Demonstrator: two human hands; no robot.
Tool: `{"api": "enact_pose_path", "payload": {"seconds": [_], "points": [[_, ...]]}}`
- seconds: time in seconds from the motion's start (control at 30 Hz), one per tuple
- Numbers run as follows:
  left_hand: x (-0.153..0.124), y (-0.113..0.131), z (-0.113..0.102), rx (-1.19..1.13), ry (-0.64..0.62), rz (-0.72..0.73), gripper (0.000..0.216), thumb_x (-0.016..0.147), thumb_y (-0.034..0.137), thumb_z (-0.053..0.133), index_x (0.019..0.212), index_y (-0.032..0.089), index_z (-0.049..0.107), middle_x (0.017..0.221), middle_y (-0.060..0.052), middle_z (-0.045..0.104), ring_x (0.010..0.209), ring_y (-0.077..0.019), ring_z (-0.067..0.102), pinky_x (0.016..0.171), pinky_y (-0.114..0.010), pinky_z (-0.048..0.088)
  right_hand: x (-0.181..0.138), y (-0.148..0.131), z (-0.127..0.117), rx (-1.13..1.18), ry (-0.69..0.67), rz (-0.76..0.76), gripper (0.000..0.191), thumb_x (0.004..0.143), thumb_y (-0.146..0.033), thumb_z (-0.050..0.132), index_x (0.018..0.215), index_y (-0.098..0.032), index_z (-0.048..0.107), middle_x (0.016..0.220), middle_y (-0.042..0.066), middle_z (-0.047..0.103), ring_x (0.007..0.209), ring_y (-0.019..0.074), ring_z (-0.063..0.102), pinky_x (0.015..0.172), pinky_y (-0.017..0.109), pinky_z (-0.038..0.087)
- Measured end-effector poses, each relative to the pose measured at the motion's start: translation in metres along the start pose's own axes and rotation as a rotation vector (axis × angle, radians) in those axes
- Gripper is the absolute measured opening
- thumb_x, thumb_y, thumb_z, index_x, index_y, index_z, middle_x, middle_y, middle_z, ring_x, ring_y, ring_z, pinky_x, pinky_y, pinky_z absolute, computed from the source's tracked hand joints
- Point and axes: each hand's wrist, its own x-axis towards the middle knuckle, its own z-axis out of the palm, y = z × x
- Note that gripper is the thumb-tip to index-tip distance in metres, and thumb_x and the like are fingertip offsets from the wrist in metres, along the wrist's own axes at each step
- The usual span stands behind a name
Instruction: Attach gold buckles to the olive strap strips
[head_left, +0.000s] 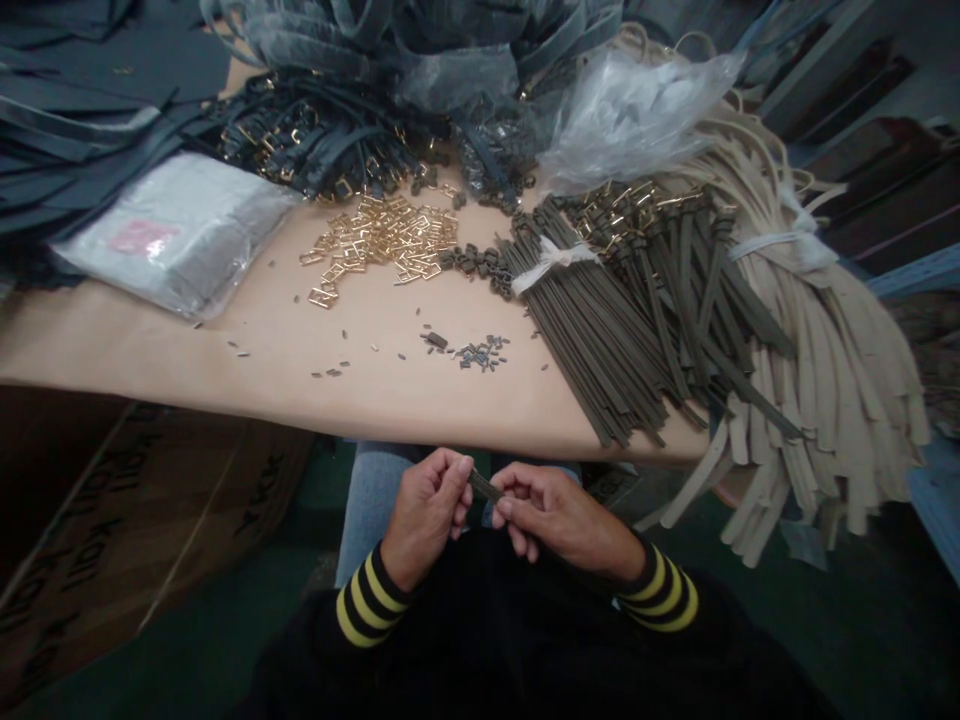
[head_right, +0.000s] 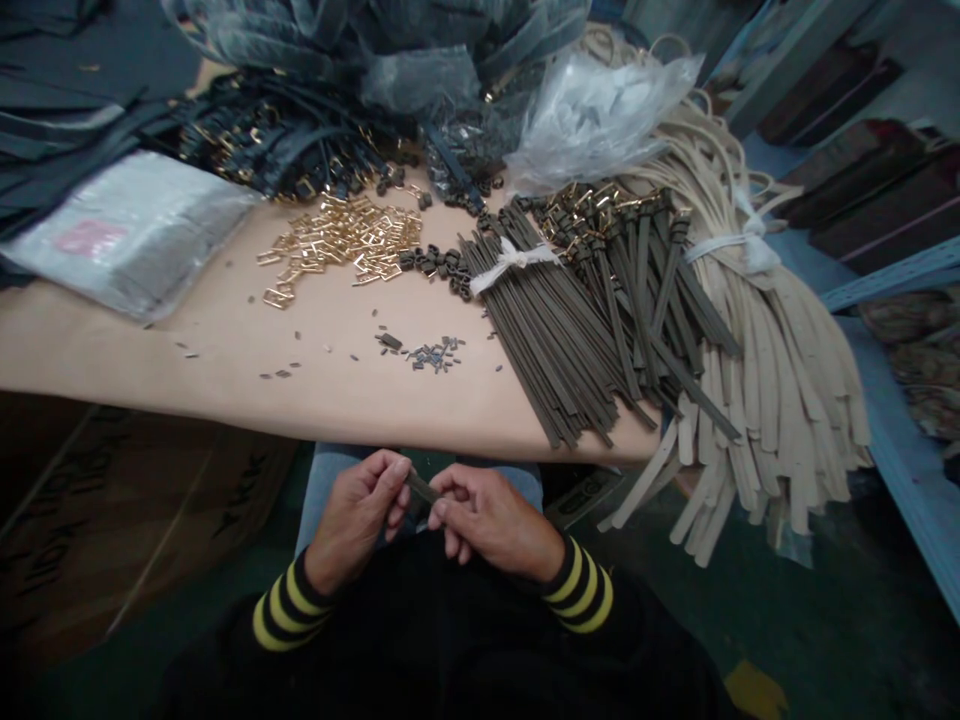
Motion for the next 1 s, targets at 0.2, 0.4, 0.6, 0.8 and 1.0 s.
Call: {"api": "enact_pose_path", "payload": {"seconds": [0.2, 0.4, 0.6, 0.8, 1.0], "points": [[-0.004, -0.002, 0.009, -0.096, -0.082, -0.013, 0.033, 0.070, 0.045, 0.054, 0.059, 0.016, 0.042, 0.039, 0.010, 0.036, 0.031, -0.0021, 0.029, 0.030, -0.013, 0.023, 0.002, 0.002, 0.006, 0.045, -0.004, -0.072, 0.021, 0.077, -0.034, 0.052, 0.077, -0.014, 0.048, 0.068, 0.002, 0.060, 0.045, 0.0054, 0.053, 0.041, 0.016, 0.042], [-0.001, -0.004, 0.011, -0.372, -0.197, -0.184, 0.038, 0.070, 0.045, 0.053, 0.052, 0.017, 0.035, 0.034, 0.010, 0.030, 0.030, -0.0027, 0.031, 0.032, -0.014, 0.019, 0.001, 0.001, 0.006, 0.059, 0.002, -0.147, 0.020, 0.076, -0.032, 0.055, 0.075, -0.013, 0.050, 0.064, 0.002, 0.061, 0.049, 0.0063, 0.055, 0.046, 0.018, 0.044], [0.000, -0.008, 0.012, -0.320, -0.238, -0.206, 0.034, 0.074, 0.043, 0.047, 0.054, 0.017, 0.036, 0.036, 0.008, 0.036, 0.031, -0.0037, 0.030, 0.034, -0.016, 0.022, 0.004, 0.003, 0.008, 0.164, -0.061, -0.171, 0.022, 0.075, -0.033, 0.056, 0.078, -0.012, 0.051, 0.068, 0.004, 0.062, 0.050, 0.0070, 0.057, 0.044, 0.017, 0.046], [-0.001, -0.010, 0.006, 0.379, 0.128, 0.317, 0.008, 0.074, 0.020, 0.049, 0.067, 0.016, 0.050, 0.065, 0.001, 0.051, 0.062, -0.0109, 0.049, 0.058, -0.023, 0.040, 0.006, 0.009, 0.008, 0.253, -0.023, -0.060, 0.024, 0.072, -0.034, 0.059, 0.074, -0.012, 0.048, 0.065, 0.003, 0.063, 0.047, 0.0076, 0.059, 0.041, 0.016, 0.045], [-0.013, -0.010, -0.002, 0.603, -0.037, 0.566, 0.016, 0.081, 0.015, 0.041, 0.087, 0.015, 0.055, 0.081, -0.006, 0.062, 0.076, -0.0138, 0.058, 0.070, -0.025, 0.046, 0.008, 0.009, 0.007, 0.244, 0.050, -0.048, 0.026, 0.071, -0.035, 0.060, 0.076, -0.011, 0.049, 0.063, 0.001, 0.061, 0.047, 0.0061, 0.058, 0.042, 0.014, 0.045]]}}
